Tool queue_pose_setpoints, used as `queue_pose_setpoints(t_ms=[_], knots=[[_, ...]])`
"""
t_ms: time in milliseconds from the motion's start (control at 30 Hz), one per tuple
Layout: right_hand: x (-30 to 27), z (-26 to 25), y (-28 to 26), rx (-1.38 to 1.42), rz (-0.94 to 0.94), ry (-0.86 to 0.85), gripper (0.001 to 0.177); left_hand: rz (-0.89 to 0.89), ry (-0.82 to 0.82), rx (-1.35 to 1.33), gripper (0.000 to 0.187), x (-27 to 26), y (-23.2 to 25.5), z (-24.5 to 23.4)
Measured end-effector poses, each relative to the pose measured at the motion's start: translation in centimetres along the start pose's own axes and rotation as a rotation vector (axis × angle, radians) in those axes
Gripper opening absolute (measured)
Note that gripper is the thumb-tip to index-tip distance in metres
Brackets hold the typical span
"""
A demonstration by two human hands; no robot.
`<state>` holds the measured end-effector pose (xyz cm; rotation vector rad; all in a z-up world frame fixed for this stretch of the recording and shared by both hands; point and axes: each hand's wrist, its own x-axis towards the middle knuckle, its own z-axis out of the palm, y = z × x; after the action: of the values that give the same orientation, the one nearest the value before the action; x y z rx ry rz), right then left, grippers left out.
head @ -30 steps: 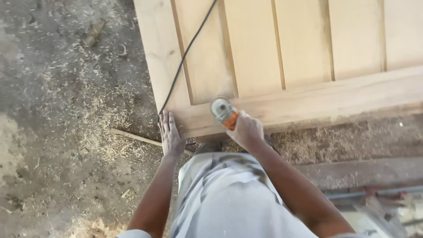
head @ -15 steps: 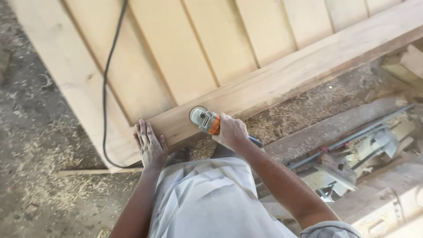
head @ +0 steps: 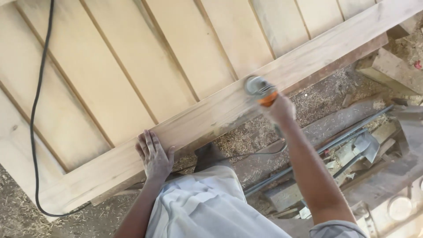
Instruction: Using an angle grinder with a sanding disc to smooth the surface of a wooden door.
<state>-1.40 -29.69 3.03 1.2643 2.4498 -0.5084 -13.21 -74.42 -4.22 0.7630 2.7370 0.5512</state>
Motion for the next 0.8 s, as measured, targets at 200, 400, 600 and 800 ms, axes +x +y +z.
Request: queue_pose_setpoints(t_ms=[200,400,600,800], knots=[[9.2,-6.8,10.7,0.279,0.388,0.13,0.055,-0.098,-0.146,0.142,0.099,2.1,4.8,1.1],[9.8,-8.0,14.3,0.2,0.342,0.171,0.057,-0.101,-0.184,0.111,0.098,1.0,3.4,1.4],[3.7,-2.7,7.6,0.046,0.195,0.179,0.061,-0.159,-0.094,0.1,0.096,-2.0,-1.8,0.2],[-6.7,5.6,-4.5,-0.016,0.096,0.061,0.06,-0.251,-0.081,0.117,0.091,-5.2,-9.0,-3.7]])
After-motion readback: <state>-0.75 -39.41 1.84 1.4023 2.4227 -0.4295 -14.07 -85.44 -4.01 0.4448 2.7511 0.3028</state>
